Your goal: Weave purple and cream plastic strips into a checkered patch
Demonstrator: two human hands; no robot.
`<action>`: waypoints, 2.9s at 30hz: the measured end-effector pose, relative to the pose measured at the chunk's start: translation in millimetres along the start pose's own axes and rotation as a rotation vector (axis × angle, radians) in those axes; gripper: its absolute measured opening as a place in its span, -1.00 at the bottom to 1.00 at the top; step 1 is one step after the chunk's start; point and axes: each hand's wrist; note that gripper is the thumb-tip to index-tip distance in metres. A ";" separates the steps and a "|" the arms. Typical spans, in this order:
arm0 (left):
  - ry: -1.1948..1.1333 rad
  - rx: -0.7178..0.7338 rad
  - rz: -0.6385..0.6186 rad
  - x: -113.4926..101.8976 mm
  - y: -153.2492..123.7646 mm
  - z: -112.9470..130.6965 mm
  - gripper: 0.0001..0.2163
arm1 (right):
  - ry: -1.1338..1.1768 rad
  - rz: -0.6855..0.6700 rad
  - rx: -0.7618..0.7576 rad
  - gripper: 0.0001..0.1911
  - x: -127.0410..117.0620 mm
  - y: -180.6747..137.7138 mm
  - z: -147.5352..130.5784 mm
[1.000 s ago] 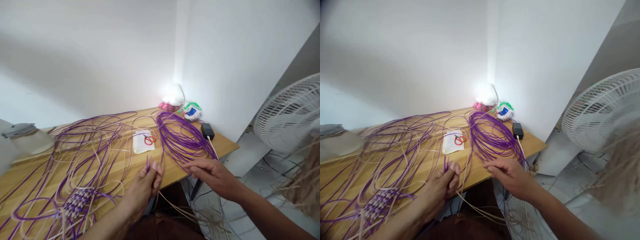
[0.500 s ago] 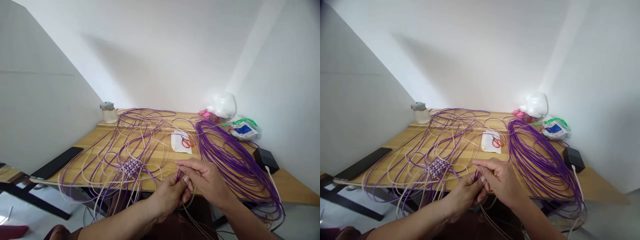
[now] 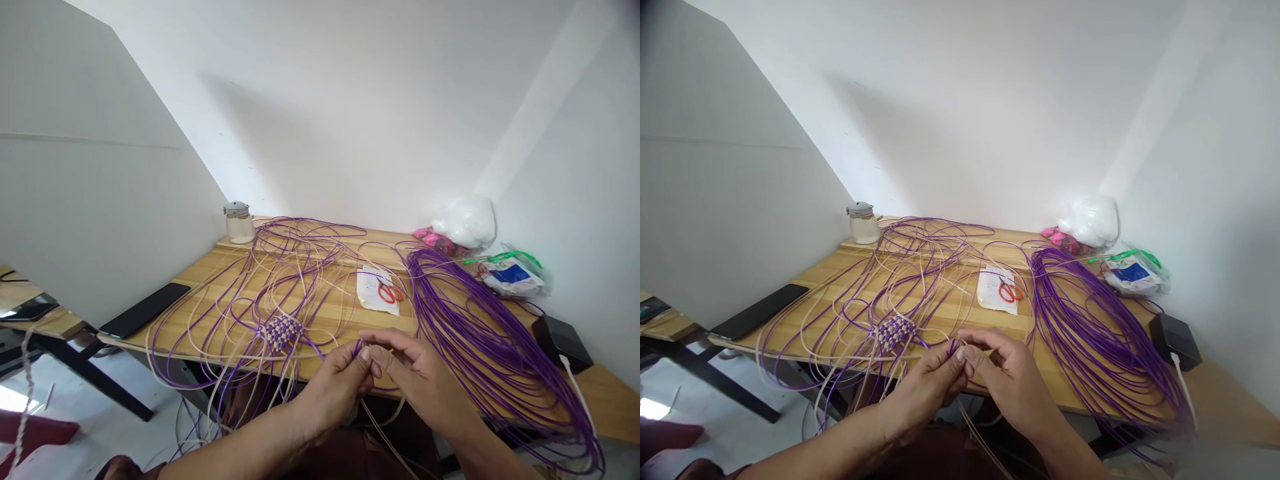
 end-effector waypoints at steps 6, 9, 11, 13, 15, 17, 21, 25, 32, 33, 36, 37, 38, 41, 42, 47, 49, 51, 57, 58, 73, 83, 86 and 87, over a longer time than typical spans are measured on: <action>-0.085 -0.028 -0.051 -0.9 0.0 -1.5 -0.91 | -0.092 0.008 -0.088 -0.75 -3.8 -4.6 7.8; -0.064 -0.025 -0.070 -0.2 0.7 -1.9 -0.94 | -0.112 0.077 -0.093 -0.81 -3.2 -6.4 5.6; -0.051 -0.009 -0.085 0.1 1.0 -2.8 -0.90 | -0.122 0.117 -0.090 -0.81 -2.1 -7.3 4.3; -0.041 0.010 -0.106 0.1 1.1 -4.3 -0.79 | -0.122 0.153 -0.086 -0.78 -0.8 -7.8 3.6; -0.023 0.025 -0.135 0.1 1.0 -6.1 -0.68 | -0.096 0.172 -0.065 -0.75 0.4 -7.8 3.6; -0.013 0.021 -0.162 0.2 0.5 -7.2 -0.64 | -0.073 0.200 -0.043 -0.73 1.6 -7.3 3.9; -0.026 -0.011 -0.187 0.7 -2.0 -6.5 -0.64 | -0.005 0.208 0.002 -0.69 4.6 -5.7 3.9; -0.083 -0.011 -0.234 0.5 -4.6 -3.9 -0.66 | 0.111 0.130 -0.056 -0.69 7.6 -4.8 3.5; -0.089 -0.026 -0.260 -2.5 -7.5 0.3 -0.68 | -0.198 0.138 -0.311 -0.76 4.1 -5.4 2.7; -0.061 -0.024 -0.257 -3.1 -7.8 1.0 -0.68 | -0.264 0.138 -0.361 -0.74 3.1 -5.7 2.5; 0.047 -0.011 -0.228 -4.3 -8.3 3.1 -0.66 | -0.410 0.131 -0.470 -0.70 0.6 -6.9 2.3; 0.075 -0.011 -0.217 -4.4 -8.3 3.9 -0.65 | -0.431 0.137 -0.492 -0.69 0.0 -7.3 2.6; 0.092 -0.011 -0.208 -4.2 -8.4 4.8 -0.64 | -0.438 0.144 -0.505 -0.70 -0.5 -7.7 3.1; 0.102 -0.007 -0.207 -1.9 -9.1 8.8 -0.63 | -0.392 0.153 -0.499 -0.72 -0.6 -8.3 4.1; 0.105 0.004 -0.210 -0.9 -9.5 10.2 -0.63 | -0.368 0.150 -0.482 -0.73 -0.3 -8.4 4.1; 0.109 0.051 -0.221 1.4 -9.0 9.3 -0.65 | -0.205 0.118 -0.296 -0.84 1.2 -8.7 1.7; 0.094 0.089 -0.213 0.9 -7.4 4.3 -0.68 | -0.163 0.096 -0.222 -0.83 0.4 -8.7 1.2; 0.086 0.143 -0.157 0.4 -5.9 -1.1 -0.70 | -0.175 0.106 -0.190 -0.82 -1.6 -8.6 1.7; 0.308 0.286 0.116 0.1 -6.5 -5.6 -0.72 | -0.311 0.213 -0.222 -0.82 -4.5 -7.9 6.6; 0.382 0.305 0.130 -0.2 -7.2 -4.8 -0.71 | -0.342 0.225 -0.232 -0.83 -3.4 -7.9 7.0; 0.094 0.012 0.024 -1.4 -5.2 -4.2 -0.68 | -0.385 0.169 -0.543 -0.70 2.8 -5.2 16.5; 0.061 0.009 0.029 -1.7 -4.3 -9.6 -0.67 | -0.400 0.176 -0.569 -0.70 5.3 -6.6 19.1; 0.052 0.012 0.036 -2.1 -3.2 -12.8 -0.67 | -0.358 0.158 -0.526 -0.72 7.4 -9.1 22.0; 0.055 0.010 0.038 -2.1 -2.7 -12.6 -0.67 | -0.335 0.152 -0.499 -0.73 8.4 -10.2 22.7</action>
Point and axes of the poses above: each hand's wrist, its own y-axis towards the middle knuckle, its own x-axis out of the palm, z = x × y, and after that the axes turned 2 degrees about -x, right-handed
